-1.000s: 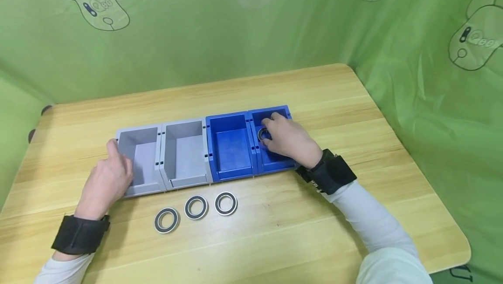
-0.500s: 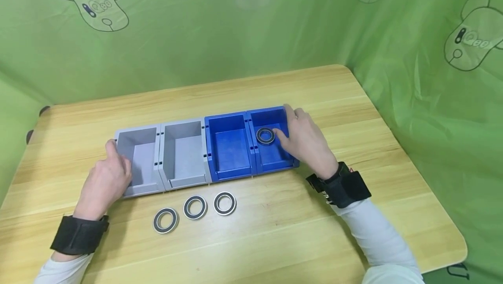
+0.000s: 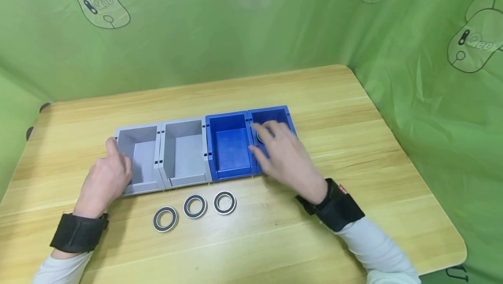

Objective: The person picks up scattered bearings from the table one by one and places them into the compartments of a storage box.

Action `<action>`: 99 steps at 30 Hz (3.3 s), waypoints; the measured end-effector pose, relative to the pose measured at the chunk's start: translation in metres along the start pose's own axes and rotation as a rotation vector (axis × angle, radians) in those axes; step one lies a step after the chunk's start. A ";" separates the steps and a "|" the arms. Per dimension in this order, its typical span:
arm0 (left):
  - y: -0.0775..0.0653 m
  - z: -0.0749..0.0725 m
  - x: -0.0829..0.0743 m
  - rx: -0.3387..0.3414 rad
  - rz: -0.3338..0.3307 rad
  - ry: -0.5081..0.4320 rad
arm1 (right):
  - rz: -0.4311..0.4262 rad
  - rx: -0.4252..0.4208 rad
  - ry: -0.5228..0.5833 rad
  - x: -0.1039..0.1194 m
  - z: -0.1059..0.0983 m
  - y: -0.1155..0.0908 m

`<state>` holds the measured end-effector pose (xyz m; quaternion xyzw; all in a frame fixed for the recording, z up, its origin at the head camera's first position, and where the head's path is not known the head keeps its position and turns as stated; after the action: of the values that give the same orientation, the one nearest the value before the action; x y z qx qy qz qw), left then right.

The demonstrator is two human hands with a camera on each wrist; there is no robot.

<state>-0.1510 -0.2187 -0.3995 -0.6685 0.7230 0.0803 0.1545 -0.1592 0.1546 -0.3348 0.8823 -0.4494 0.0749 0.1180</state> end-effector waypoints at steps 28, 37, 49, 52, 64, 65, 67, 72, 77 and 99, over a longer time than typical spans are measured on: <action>0.001 0.000 0.000 -0.016 -0.011 0.002 | -0.236 0.582 0.006 0.086 0.097 -0.018; 0.001 -0.001 -0.001 -0.029 -0.006 0.006 | -0.245 0.502 -0.005 0.086 0.087 -0.020; 0.001 0.000 0.000 0.005 -0.027 -0.010 | -0.214 0.415 0.011 0.081 0.054 -0.008; 0.001 -0.001 0.001 0.007 -0.028 -0.010 | -0.215 0.395 -0.006 0.078 0.047 -0.004; 0.001 -0.002 0.001 -0.004 -0.012 -0.001 | -0.226 0.258 -0.078 0.065 0.027 0.020; 0.001 -0.002 0.001 -0.003 -0.014 -0.002 | -0.225 0.252 -0.083 0.064 0.026 0.023; 0.001 -0.002 0.001 -0.001 -0.017 -0.003 | -0.223 0.249 -0.089 0.061 0.026 0.030; 0.000 -0.002 0.000 -0.004 -0.006 0.009 | -0.196 0.289 -0.092 0.050 0.033 0.046; 0.001 -0.001 -0.001 0.008 -0.007 0.011 | -0.136 0.361 -0.088 0.040 0.039 0.061; -0.001 -0.003 -0.002 -0.010 0.001 0.041 | -0.067 0.526 -0.064 0.028 0.071 0.091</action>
<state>-0.1504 -0.2175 -0.3961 -0.6705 0.7259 0.0704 0.1363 -0.2149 0.0615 -0.3831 0.8989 -0.3886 0.1574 -0.1274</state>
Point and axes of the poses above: each hand's wrist, its own y-axis towards the middle knuckle, its own z-axis out of the palm, x = y × z, the point moved 6 cm from there along y, towards the middle knuckle, and after that the axes turned 14 degrees about x, right-handed, at the moved point
